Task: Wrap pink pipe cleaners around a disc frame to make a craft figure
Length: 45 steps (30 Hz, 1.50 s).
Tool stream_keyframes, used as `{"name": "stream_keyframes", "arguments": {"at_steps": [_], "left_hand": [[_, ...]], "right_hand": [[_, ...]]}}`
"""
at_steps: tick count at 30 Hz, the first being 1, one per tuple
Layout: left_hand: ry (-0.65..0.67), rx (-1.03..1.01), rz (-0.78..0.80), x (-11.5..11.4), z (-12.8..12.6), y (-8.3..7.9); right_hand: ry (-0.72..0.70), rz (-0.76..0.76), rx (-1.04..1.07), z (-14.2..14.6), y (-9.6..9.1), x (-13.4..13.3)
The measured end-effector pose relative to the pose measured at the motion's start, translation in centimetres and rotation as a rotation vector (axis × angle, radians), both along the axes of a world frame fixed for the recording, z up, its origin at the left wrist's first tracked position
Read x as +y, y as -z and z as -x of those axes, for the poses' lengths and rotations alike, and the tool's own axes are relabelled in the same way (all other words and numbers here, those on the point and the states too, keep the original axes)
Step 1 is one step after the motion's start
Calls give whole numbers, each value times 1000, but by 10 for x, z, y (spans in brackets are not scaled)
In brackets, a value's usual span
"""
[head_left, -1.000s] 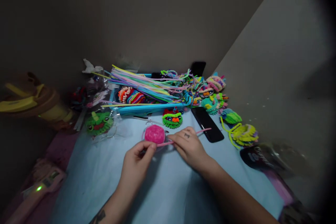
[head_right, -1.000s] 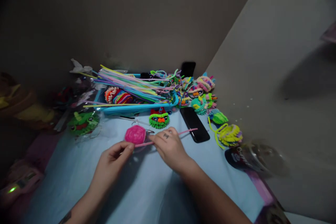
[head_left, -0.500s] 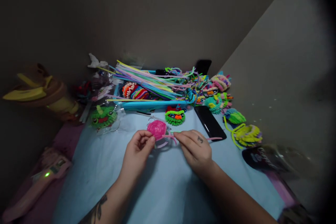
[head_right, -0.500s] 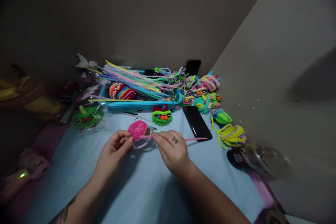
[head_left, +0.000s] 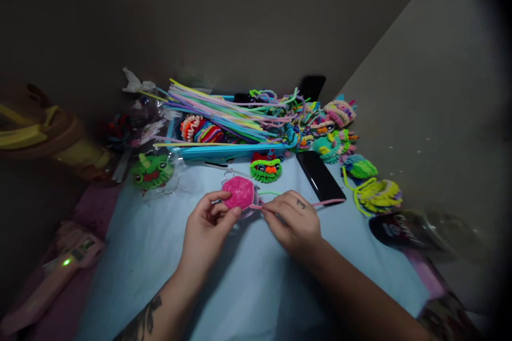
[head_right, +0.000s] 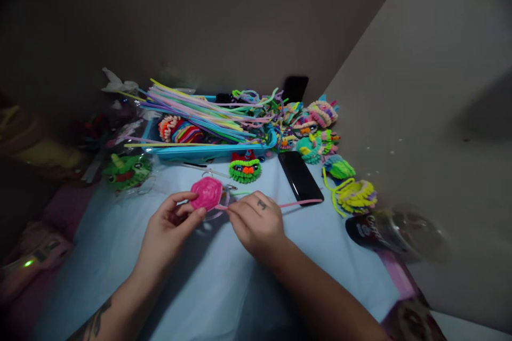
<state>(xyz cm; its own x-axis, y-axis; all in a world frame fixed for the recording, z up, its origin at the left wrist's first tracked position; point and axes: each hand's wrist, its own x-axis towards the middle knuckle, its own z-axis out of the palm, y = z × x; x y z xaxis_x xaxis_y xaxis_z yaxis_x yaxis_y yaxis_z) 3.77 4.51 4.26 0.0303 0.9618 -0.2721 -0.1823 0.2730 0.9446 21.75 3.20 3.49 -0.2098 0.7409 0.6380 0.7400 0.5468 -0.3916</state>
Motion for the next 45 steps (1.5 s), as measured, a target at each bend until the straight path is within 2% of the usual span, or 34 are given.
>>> {"name": "stream_keyframes", "arguments": {"at_steps": [11,23,27,32,35,37,42,45], "left_hand": [[-31,319,-190,-8,0,2],[-48,389,-294,-9,0,6],[-43,510,-433,-12,1,11],[-21,713,-742,-16,4,18],[-10,776,-853,-16,5,19],[-19,783,-832,-16,5,18],[-58,705,-654,-13,2,15],[-49,684,-640,-14,1,14]], "right_hand": [[-1,-31,32,7,-1,-2],[-10,11,55,8,1,-2],[21,3,32,11,1,-4],[91,-25,-55,18,-1,-6],[100,-18,-98,22,-2,-7],[93,-6,-81,23,-3,-7],[66,16,15,23,-3,-7],[63,12,-10,24,-2,-7]]}}
